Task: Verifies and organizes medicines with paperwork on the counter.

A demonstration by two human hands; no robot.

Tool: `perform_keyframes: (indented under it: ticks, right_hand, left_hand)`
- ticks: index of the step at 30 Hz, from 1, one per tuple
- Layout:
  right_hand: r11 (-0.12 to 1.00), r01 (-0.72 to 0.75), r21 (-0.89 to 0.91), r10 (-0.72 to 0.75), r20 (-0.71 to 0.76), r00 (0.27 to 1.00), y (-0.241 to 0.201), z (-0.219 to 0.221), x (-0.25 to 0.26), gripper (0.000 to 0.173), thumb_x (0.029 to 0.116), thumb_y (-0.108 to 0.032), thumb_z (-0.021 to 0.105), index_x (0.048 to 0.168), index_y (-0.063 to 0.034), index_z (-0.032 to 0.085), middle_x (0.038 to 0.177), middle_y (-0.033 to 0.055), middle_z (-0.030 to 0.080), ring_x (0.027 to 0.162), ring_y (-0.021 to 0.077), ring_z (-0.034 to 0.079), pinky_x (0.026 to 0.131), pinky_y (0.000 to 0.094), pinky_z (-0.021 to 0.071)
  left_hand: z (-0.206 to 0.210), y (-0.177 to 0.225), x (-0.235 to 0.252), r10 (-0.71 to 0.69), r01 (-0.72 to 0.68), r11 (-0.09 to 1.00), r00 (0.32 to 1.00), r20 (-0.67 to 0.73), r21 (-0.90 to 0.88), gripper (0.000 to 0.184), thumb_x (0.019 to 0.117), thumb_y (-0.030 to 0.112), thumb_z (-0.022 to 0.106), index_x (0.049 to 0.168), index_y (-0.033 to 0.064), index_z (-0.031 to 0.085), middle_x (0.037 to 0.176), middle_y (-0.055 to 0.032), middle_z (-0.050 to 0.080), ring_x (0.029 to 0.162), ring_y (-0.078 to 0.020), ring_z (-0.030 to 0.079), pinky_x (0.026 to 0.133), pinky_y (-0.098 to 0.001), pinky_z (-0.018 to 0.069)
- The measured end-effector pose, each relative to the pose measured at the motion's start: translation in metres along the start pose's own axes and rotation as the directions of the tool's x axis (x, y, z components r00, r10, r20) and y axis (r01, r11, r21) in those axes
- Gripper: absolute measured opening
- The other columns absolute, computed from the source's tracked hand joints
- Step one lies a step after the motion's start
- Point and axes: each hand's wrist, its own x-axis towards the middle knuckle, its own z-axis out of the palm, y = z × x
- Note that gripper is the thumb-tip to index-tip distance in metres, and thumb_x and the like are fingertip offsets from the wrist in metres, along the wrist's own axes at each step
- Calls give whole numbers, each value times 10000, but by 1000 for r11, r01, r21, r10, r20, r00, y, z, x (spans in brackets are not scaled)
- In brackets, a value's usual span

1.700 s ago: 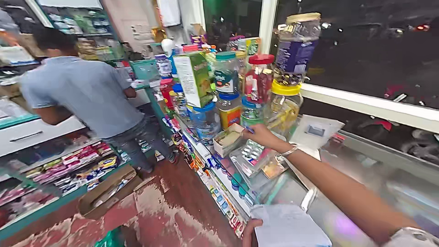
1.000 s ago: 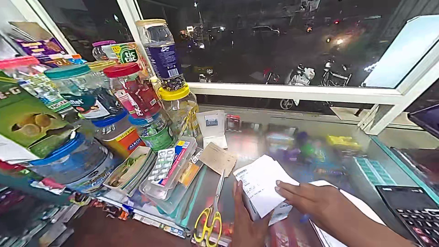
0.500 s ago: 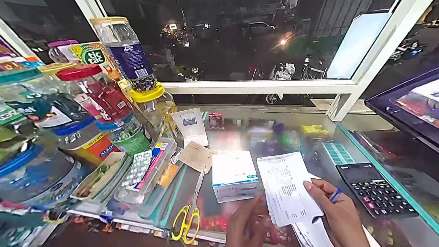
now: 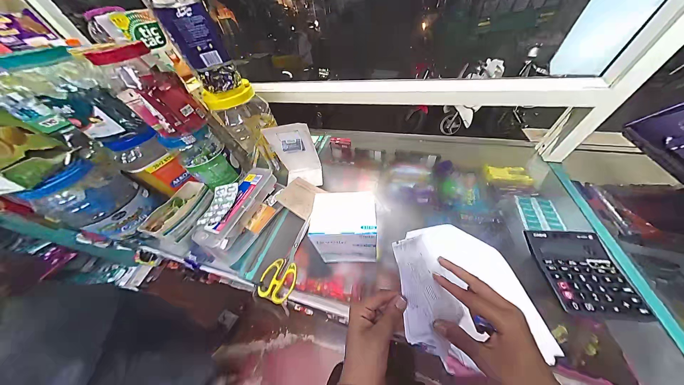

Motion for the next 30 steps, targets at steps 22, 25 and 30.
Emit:
perform_keyframes:
  ticks: [22, 25, 30]
  right_hand:
    - [827, -331, 455, 443, -164, 881, -113, 60, -136, 166, 949, -100, 632, 850, -188, 732, 716, -150, 711, 607, -64, 631, 567, 142, 539]
    - [599, -402, 693, 625, -90, 776, -123, 48, -138, 267, 964, -24, 538, 842, -178, 720, 643, -91, 691, 470, -43, 538, 441, 128, 443]
    - [963, -196, 184, 246, -302, 921, -97, 42, -158, 349, 820, -75, 732, 1165, -106, 694, 936, -98, 766, 773, -50, 690, 693, 140, 584]
  left_hand:
    - [-97, 21, -169, -121, 103, 989, 975, -185, -105, 157, 1034, 56, 470, 962, 94, 604, 815, 4, 730, 728, -76, 717, 710, -279, 615]
    - [-100, 18, -168, -194, 130, 951, 958, -212, -281, 186, 1063, 52, 410, 1030, 29, 591, 869, -83, 749, 754, -138, 747, 725, -304, 634]
    - [-90, 27, -168, -257, 201, 898, 962, -96, -391, 221, 1075, 59, 383, 1049, 33, 600, 957, -112, 762, 843, -180, 767, 778, -340, 645]
